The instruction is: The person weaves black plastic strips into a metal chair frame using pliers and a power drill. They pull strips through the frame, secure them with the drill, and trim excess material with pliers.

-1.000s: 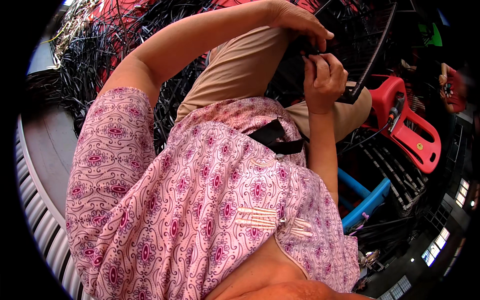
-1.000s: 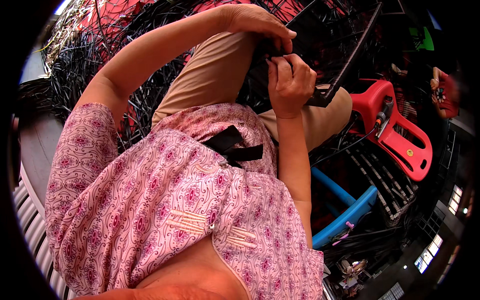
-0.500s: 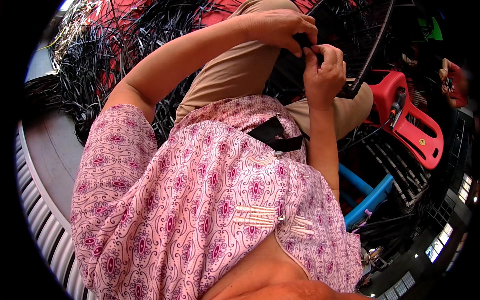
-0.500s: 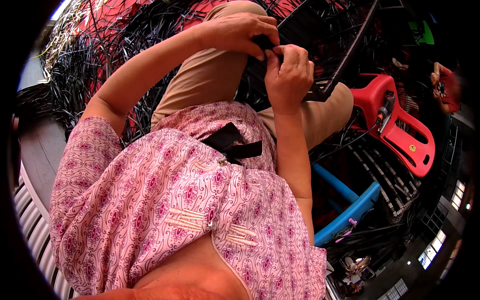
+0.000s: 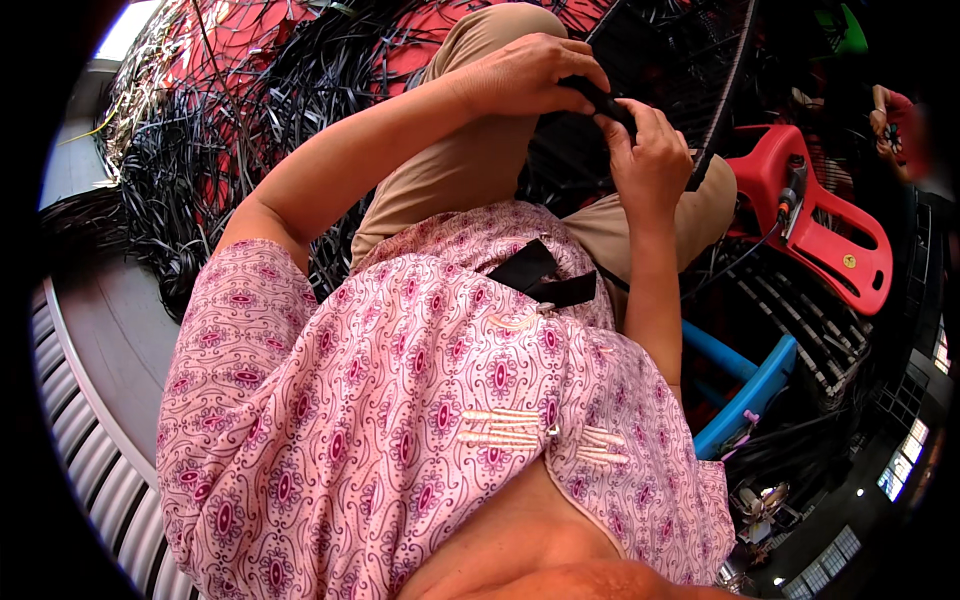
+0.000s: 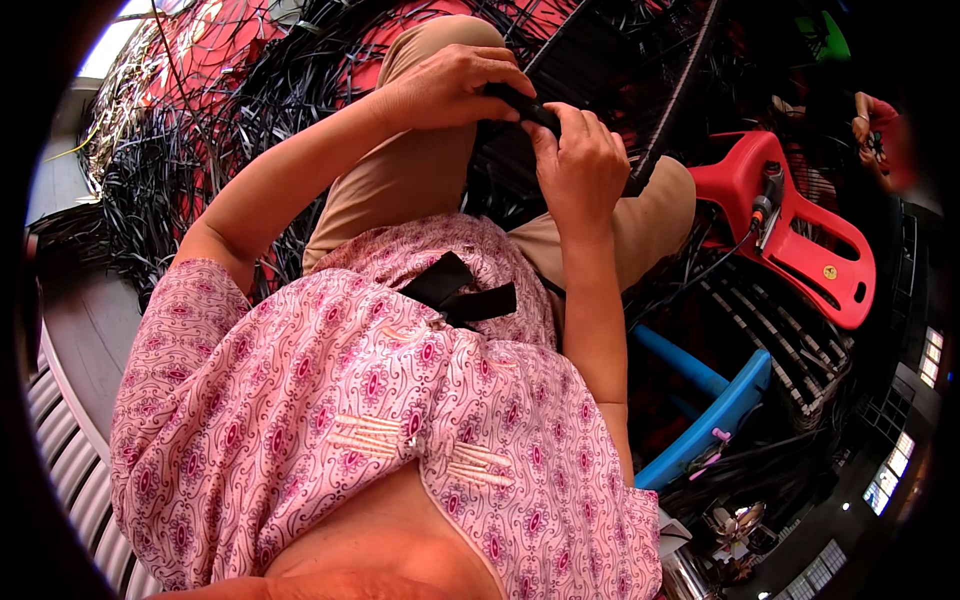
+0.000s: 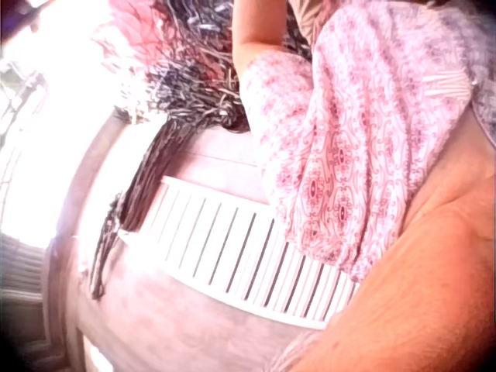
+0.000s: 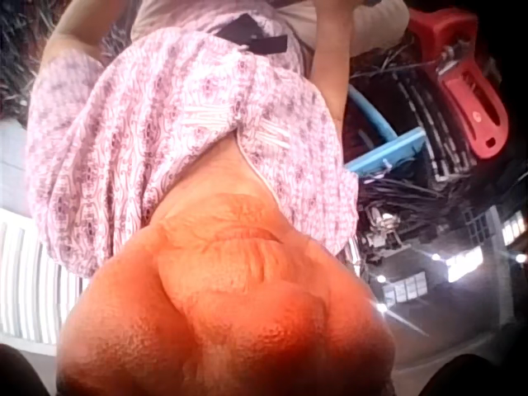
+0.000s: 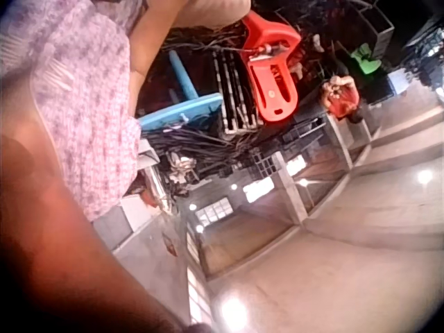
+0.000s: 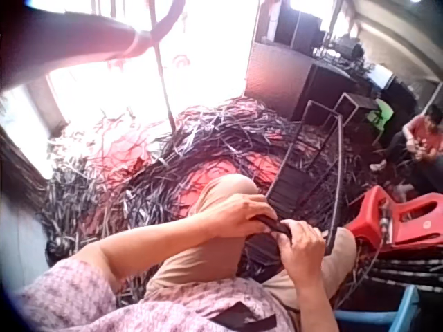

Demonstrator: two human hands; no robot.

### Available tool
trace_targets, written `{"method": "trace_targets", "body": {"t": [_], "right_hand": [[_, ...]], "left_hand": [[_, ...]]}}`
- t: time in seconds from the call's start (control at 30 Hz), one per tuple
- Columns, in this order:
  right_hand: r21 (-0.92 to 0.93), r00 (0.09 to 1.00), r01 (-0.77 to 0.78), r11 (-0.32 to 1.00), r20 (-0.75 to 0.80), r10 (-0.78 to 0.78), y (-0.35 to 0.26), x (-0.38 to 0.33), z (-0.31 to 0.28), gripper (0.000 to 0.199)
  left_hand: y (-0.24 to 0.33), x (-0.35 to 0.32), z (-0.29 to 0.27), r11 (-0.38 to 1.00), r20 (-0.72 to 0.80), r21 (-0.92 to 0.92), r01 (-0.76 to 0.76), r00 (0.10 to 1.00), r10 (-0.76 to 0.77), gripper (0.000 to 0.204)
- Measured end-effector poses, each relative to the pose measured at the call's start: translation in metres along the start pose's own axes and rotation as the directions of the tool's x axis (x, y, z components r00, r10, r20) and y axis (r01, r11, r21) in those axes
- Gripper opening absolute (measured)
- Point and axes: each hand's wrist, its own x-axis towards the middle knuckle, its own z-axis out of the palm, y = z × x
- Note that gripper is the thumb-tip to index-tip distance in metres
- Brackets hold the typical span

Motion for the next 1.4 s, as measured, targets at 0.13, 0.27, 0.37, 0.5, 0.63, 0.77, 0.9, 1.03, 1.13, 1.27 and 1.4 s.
{"method": "trace_targets", "body": {"t": [0.13, 0.27, 0.37, 0.5, 0.63, 0.77, 0.9, 1.03, 1.13, 1.27, 1.4], "right_hand": [[0.102, 0.996, -0.05, 0.994, -0.065, 0.056, 0.012, 0.034, -0.023, 0.023], [0.093, 0.989, -0.081, 0.992, -0.112, 0.092, 0.048, 0.101, -0.071, 0.035], [0.186, 0.992, -0.067, 0.98, -0.089, 0.085, 0.079, 0.157, -0.107, 0.039], [0.258, 0.989, -0.141, 0.956, -0.009, 0.149, 0.083, 0.206, -0.161, 0.019], [0.39, 0.986, -0.159, 0.907, 0.013, 0.168, 0.125, 0.232, -0.173, 0.019], [0.394, 0.986, 0.064, 0.917, -0.167, 0.003, 0.109, 0.243, -0.155, 0.031], [0.281, 0.636, 0.412, 0.867, -0.769, -0.054, 0.163, 0.186, -0.193, 0.036], [0.582, 0.392, 0.05, 0.812, -0.759, 0.52, 0.288, 0.129, -0.14, 0.027], [0.285, 0.563, -0.52, 0.805, -0.594, 0.575, 0.421, 0.051, -0.102, 0.05], [-0.142, 0.644, -0.765, 0.628, -0.141, 0.752, 0.506, -0.025, -0.087, 0.047], [-0.407, 0.408, -0.82, 0.402, 0.076, 0.91, 0.577, -0.068, -0.062, 0.057]], "left_hand": [[0.003, 0.041, -0.017, 0.999, -0.039, -0.038, 0.006, 0.999, -0.007, 0.029], [0.026, 0.127, -0.058, 0.953, -0.011, -0.19, 0.234, 0.971, -0.241, 0.025], [0.027, 0.191, -0.083, 0.959, -0.074, -0.281, 0.044, 0.995, -0.067, 0.019], [0.031, 0.254, -0.098, 0.949, -0.091, -0.311, 0.055, 0.992, -0.087, 0.018], [0.018, 0.302, -0.089, 0.91, -0.098, -0.415, -0.019, 0.995, -0.024, 0.018], [0.027, 0.274, -0.113, 0.956, -0.198, -0.273, 0.109, 0.966, -0.167, 0.016], [0.034, 0.301, -0.099, 1.0, -0.129, 0.015, -0.013, 0.992, 0.015, 0.024], [0.045, 0.299, -0.106, 0.991, -0.091, 0.002, 0.13, 0.987, -0.13, 0.026], [0.055, 0.3, -0.123, 0.971, -0.09, 0.036, 0.235, 0.969, -0.231, 0.025], [0.05, 0.301, -0.12, 0.984, 0.008, 0.051, 0.169, 0.986, -0.169, 0.022], [0.065, 0.309, -0.122, 0.994, 0.091, 0.071, 0.084, 0.992, -0.09, 0.022]]}}
